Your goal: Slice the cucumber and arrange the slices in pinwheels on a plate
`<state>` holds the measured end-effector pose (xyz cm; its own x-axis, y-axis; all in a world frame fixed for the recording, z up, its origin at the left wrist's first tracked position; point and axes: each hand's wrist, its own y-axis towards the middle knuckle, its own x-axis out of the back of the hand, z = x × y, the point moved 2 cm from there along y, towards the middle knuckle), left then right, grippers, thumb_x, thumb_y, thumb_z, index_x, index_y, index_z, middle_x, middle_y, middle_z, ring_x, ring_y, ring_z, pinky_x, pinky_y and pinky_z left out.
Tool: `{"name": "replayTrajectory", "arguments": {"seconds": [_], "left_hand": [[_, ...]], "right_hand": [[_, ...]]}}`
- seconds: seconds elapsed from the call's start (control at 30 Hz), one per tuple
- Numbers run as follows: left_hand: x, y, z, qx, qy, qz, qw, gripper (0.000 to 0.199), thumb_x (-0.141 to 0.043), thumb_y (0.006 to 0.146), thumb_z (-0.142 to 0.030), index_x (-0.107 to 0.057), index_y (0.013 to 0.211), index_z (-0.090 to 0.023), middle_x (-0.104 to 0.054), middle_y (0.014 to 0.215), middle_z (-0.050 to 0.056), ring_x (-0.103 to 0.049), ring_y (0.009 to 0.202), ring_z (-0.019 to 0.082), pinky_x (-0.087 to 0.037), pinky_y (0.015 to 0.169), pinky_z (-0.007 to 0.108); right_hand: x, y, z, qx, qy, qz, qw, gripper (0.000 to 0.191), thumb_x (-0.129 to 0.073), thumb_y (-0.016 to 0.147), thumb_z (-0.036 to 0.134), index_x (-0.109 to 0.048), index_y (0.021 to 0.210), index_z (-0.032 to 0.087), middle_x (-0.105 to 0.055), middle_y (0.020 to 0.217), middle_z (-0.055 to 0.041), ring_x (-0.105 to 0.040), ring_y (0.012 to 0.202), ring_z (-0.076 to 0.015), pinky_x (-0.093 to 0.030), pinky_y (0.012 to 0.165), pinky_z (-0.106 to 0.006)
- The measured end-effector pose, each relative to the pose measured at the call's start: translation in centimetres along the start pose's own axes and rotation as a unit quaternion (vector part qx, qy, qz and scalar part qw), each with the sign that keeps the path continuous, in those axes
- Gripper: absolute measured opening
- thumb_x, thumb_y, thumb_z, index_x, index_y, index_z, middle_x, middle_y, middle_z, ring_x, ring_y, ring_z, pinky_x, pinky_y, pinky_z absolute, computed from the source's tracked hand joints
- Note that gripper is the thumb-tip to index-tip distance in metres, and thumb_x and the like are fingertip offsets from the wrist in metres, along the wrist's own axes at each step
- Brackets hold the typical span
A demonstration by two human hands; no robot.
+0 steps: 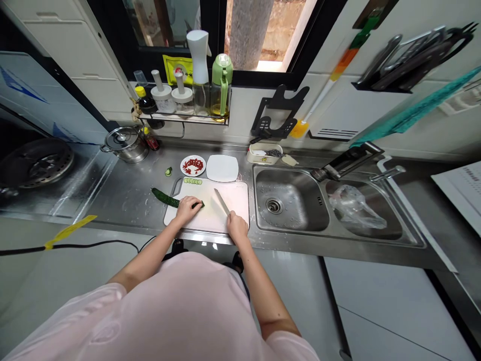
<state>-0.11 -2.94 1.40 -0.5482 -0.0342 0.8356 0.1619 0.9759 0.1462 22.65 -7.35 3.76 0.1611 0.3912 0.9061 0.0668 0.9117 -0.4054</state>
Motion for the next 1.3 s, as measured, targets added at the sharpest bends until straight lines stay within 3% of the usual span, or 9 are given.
{"name": "replayTrajectory", "arguments": {"seconds": [0.27,0.73,1.3], "left_hand": [[-0.3,-0.2,0.7,-0.022,0.000,0.008,1.000,0.019,-0.055,0.087,-0.033,-0.072,0.094,-0.027,-0.068,0.097,0.004,-0.057,0.096,0.018,-0.038,0.087,0.032],[-0.8,-0.8,0.9,-0.027,0.044,0.023,0.998,0.027,-0.047,0.091,-0.037,-0.070,0.103,-0.030,-0.066,0.104,0.007,-0.054,0.102,0.020,-0.035,0.091,0.035],[-1.1,-0.9,1.1,-0.036,0.048,0.018,0.998,0.026,-0.048,0.090,-0.031,-0.069,0.105,-0.030,-0.066,0.105,0.007,-0.053,0.102,0.021,-0.034,0.091,0.036]], "right_hand": [[0.4,0.9,-0.2,0.021,-0.003,0.016,1.000,0.034,-0.031,0.098,0.032,-0.057,0.113,0.017,-0.066,0.103,-0.0128,-0.062,0.097,-0.0211,-0.040,0.077,-0.027],[0.4,-0.5,4.0,0.098,0.007,0.020,0.995,0.030,-0.030,0.098,0.031,-0.054,0.110,0.018,-0.066,0.099,-0.0116,-0.063,0.092,-0.0216,-0.039,0.075,-0.027],[0.8,-0.7,6.0,0.124,-0.008,0.022,0.992,0.028,-0.030,0.098,0.030,-0.053,0.110,0.018,-0.067,0.097,-0.0112,-0.064,0.091,-0.0225,-0.041,0.075,-0.028]]}}
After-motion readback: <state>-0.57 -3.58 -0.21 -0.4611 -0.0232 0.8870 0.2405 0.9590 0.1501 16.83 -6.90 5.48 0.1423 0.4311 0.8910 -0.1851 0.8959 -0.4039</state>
